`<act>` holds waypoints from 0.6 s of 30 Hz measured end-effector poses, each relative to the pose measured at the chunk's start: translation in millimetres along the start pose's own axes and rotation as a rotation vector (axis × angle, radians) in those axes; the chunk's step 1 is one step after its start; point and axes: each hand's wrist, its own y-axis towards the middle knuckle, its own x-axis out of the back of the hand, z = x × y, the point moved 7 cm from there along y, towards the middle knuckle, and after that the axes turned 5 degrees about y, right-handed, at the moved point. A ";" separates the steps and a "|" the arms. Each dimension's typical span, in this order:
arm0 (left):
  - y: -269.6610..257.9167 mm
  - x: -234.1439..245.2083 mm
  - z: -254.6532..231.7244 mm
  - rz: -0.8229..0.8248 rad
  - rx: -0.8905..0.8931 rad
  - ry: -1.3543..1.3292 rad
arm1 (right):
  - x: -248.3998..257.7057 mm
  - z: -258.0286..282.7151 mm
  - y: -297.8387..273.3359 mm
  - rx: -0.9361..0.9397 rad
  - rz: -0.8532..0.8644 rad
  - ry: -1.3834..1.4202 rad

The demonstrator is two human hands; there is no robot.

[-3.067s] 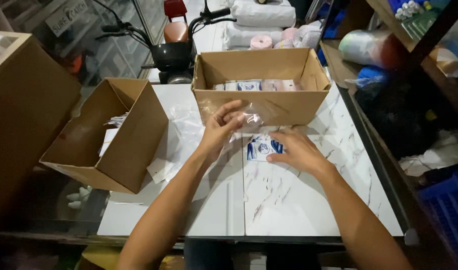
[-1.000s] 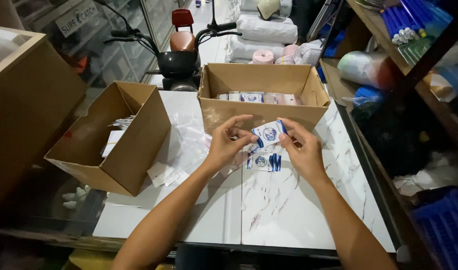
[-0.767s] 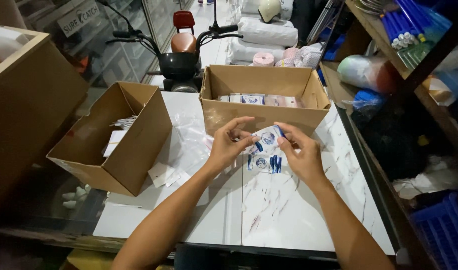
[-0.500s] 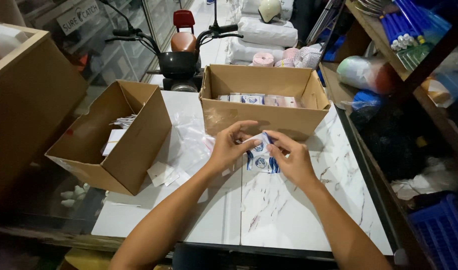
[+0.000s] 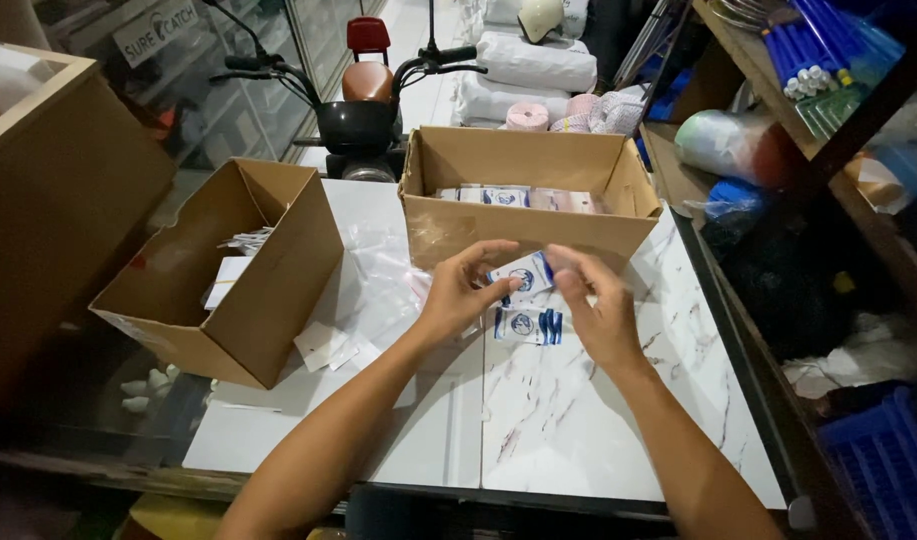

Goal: The person repeatedly picks small white packets with blue graphics from a cardboard box, places each into a clear plastic bag, and returns the bagged packet to the same box. The process is repeated multiple times with consistent hand movements and no additional tools used.

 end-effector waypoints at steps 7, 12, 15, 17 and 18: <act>-13.6 -14.9 -52.0 0.191 0.035 -0.058 | 9.9 10.4 -3.4 0.128 -0.176 -0.233; -40.2 -38.6 -55.5 0.520 0.226 -0.092 | 3.9 15.4 -3.1 0.224 -0.058 -0.291; -42.5 -39.3 -26.1 0.704 0.508 -0.173 | -0.8 17.4 -5.3 0.198 -0.037 -0.264; -40.5 -38.6 -14.3 0.708 0.511 -0.201 | 0.5 5.6 -5.5 0.147 -0.051 -0.215; -39.8 -38.4 -8.9 0.711 0.512 -0.228 | 1.8 -1.8 -5.7 0.099 -0.065 -0.166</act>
